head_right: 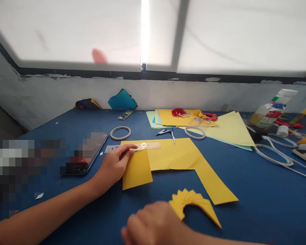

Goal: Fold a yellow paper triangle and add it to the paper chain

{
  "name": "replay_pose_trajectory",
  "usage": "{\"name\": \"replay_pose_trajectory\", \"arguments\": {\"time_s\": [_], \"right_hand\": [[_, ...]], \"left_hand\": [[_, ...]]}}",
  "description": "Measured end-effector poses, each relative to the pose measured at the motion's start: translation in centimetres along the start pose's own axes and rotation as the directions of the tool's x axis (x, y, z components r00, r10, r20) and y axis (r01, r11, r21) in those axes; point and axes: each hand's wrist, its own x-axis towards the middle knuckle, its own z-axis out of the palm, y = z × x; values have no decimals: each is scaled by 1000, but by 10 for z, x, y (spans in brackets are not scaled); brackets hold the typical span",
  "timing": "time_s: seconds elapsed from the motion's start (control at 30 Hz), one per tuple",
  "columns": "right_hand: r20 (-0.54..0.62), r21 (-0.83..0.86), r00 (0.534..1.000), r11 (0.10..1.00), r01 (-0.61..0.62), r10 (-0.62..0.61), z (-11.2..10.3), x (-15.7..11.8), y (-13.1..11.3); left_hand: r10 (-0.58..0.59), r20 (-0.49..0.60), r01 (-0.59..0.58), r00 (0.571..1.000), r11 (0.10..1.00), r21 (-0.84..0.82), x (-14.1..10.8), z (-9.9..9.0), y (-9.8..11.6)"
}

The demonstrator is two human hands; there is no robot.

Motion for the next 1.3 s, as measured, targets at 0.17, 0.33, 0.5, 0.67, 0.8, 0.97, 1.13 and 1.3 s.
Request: {"name": "replay_pose_trajectory", "arguments": {"time_s": [0.17,0.33,0.5,0.67,0.8,0.97,1.13,1.3], "right_hand": [[-14,-122,959,952,-282,283,-15,8,50],[-152,-37,979,989,-146,139,-16,3,54],[-96,151,984,979,-136,152,-17,4,53],[-125,246,928,917,-313,350,-16,5,56],[-102,213,924,915,-342,369,-15,4,58],[-148,246,869,869,-429,471,-15,2,55],[11,449,785,698,-558,620,-19,6,49],[128,364,787,709,-604,604,-19,8,47]], "left_hand": [[37,-8,-37,999,999,-31,0,0,1],[93,-15,-93,996,996,-9,-5,-1,4],[104,100,-95,990,991,-89,-11,-5,10],[49,293,26,955,969,-247,-16,-13,18],[104,394,-19,913,976,-216,-21,-16,26],[26,429,115,903,947,-300,-28,-7,27],[-106,459,310,882,864,-396,-29,-3,27],[-77,505,327,860,843,-428,-29,-3,31]]}}
